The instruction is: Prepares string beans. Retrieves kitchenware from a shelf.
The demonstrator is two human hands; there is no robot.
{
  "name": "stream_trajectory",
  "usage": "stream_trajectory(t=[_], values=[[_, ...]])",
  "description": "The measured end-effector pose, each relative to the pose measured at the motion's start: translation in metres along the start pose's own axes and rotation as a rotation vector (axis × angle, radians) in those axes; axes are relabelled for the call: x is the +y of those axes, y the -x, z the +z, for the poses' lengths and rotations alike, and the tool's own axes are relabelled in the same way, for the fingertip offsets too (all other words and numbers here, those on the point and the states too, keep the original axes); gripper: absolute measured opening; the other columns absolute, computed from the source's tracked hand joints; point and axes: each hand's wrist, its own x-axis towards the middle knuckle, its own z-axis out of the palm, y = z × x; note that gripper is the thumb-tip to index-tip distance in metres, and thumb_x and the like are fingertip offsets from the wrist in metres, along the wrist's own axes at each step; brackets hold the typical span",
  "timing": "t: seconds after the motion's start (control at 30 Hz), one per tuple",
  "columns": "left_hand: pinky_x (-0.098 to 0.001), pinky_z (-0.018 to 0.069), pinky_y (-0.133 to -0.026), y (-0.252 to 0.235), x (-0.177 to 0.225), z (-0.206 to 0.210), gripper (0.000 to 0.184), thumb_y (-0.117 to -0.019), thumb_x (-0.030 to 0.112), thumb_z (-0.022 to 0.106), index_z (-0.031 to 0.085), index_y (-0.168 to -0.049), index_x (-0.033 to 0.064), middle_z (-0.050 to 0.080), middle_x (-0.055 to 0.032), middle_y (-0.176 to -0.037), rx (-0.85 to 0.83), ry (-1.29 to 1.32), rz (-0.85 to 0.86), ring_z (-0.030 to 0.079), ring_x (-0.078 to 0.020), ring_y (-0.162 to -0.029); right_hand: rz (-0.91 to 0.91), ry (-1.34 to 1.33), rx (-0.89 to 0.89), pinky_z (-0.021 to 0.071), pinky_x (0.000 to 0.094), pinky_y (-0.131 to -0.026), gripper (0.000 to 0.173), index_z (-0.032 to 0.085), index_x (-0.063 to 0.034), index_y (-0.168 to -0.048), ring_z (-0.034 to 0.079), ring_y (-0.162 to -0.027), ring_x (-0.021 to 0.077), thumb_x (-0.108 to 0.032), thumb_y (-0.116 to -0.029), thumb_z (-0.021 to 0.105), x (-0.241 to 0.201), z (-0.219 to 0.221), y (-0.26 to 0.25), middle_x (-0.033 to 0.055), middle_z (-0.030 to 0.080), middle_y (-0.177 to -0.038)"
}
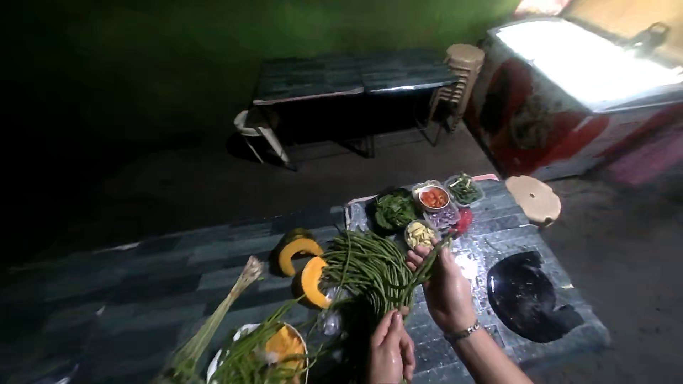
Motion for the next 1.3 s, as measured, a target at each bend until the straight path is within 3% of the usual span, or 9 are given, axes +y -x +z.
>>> stream_trajectory(t=[0.27, 0.37, 0.47, 0.73, 0.87, 1.0, 1.1, 1.17, 1.3], values=[[-0.0251, 0.0534, -0.051, -0.002, 0.000, -0.023, 0.030, -0.1106, 0.016, 0.039, 0.061, -0.117, -0.0042, 0.061, -0.0011, -0.064, -0.066, -0.325, 0.104, 0.059, -0.0084, -0.051, -0.137, 0.114, -0.065, 0.0616, 0.0326, -0.068, 0.032, 0.052, 0.0009, -0.126, 0.070, -0.071, 0.0174, -0.017, -0.1128, 0.029, 0.000, 0.007, -0.002, 0.0109, 0.070, -0.087], [-0.0437, 0.0565, -0.092, -0.044, -0.003, -0.066, 0.037, -0.1080, 0.024, 0.048, 0.067, -0.127, -0.0014, 0.071, -0.0168, -0.114, 0.111, -0.738, 0.267, 0.069, -0.0253, -0.102, -0.218, 0.218, -0.099, 0.0518, 0.0221, -0.051, 0.025, 0.054, -0.0023, -0.117, 0.057, -0.055, 0.0083, -0.014, -0.1109, 0.033, -0.005, 0.003, -0.004, 0.0049, 0.064, -0.077], [-0.0566, 0.0384, -0.115, -0.114, -0.022, -0.126, 0.047, -0.1047, 0.025, 0.053, 0.053, -0.147, 0.0040, 0.051, -0.0243, -0.149, 0.280, -1.263, 0.046, 0.047, -0.0412, -0.140, -0.219, 0.403, -0.106, 0.0433, 0.0189, -0.047, 0.029, 0.056, -0.0062, -0.129, 0.047, -0.050, 0.0032, -0.014, -0.1086, 0.038, -0.008, -0.006, 0.002, -0.0026, 0.056, -0.069], [-0.0498, 0.0459, -0.109, -0.142, -0.015, -0.157, 0.032, -0.1027, 0.021, 0.054, 0.067, -0.124, 0.0003, 0.064, -0.0212, -0.130, 0.207, -1.256, -0.095, 0.060, -0.0338, -0.125, 0.092, 0.653, -0.191, 0.0428, 0.0211, -0.045, 0.031, 0.055, -0.0027, -0.130, 0.046, -0.049, 0.0058, -0.016, -0.1066, 0.039, -0.013, -0.044, 0.016, -0.0041, 0.049, -0.066], [-0.0389, 0.0593, -0.079, -0.104, 0.055, -0.124, 0.030, -0.1068, 0.019, 0.054, 0.065, -0.126, -0.0010, 0.070, -0.0162, -0.104, 0.200, -0.832, 0.131, 0.070, -0.0219, -0.085, 0.150, 0.565, -0.127, 0.0600, 0.0338, -0.053, 0.024, 0.052, -0.0009, -0.121, 0.061, -0.051, 0.0148, -0.013, -0.1098, 0.034, -0.014, -0.040, 0.014, -0.0002, 0.052, -0.061], [-0.0493, 0.0477, -0.106, -0.040, 0.151, -0.075, 0.030, -0.1073, 0.023, 0.053, 0.073, -0.124, 0.0076, 0.071, -0.0146, -0.122, -0.016, -1.236, 0.158, 0.064, -0.0286, -0.119, -0.200, 0.878, -0.338, 0.0623, 0.0313, -0.072, 0.029, 0.058, 0.0031, -0.126, 0.072, -0.082, 0.0141, -0.013, -0.1061, 0.043, -0.017, -0.012, 0.020, 0.0058, 0.072, -0.097], [-0.0571, 0.0481, -0.102, 0.005, 0.188, -0.055, 0.033, -0.1049, 0.012, 0.046, 0.072, -0.125, 0.0057, 0.067, -0.0212, -0.119, -0.488, -1.510, 0.275, 0.062, -0.0374, -0.117, -0.547, 1.088, -0.735, 0.0575, 0.0301, -0.094, 0.034, 0.063, -0.0018, -0.129, 0.069, -0.106, 0.0089, -0.023, -0.1083, 0.046, -0.029, 0.008, 0.028, 0.0064, 0.072, -0.119], [-0.0570, 0.0503, -0.095, 0.017, 0.190, -0.044, 0.030, -0.1030, 0.010, 0.047, 0.072, -0.117, 0.0011, 0.068, -0.0223, -0.109, -0.689, -1.523, 0.445, 0.064, -0.0390, -0.110, -0.417, 1.078, -0.929, 0.0562, 0.0283, -0.094, 0.038, 0.062, -0.0028, -0.132, 0.067, -0.104, 0.0053, -0.028, -0.1095, 0.045, -0.033, 0.022, 0.035, 0.0048, 0.071, -0.118], [-0.0339, 0.0593, -0.082, 0.011, 0.148, -0.048, 0.018, -0.0974, 0.020, 0.065, 0.079, -0.100, 0.0095, 0.075, -0.0052, -0.091, -0.367, -1.209, 0.816, 0.072, -0.0158, -0.088, 0.083, 0.816, -0.850, 0.0516, 0.0200, -0.060, 0.031, 0.059, -0.0090, -0.128, 0.058, -0.065, 0.0016, -0.026, -0.1077, 0.042, -0.026, 0.016, 0.038, -0.0062, 0.064, -0.084]])
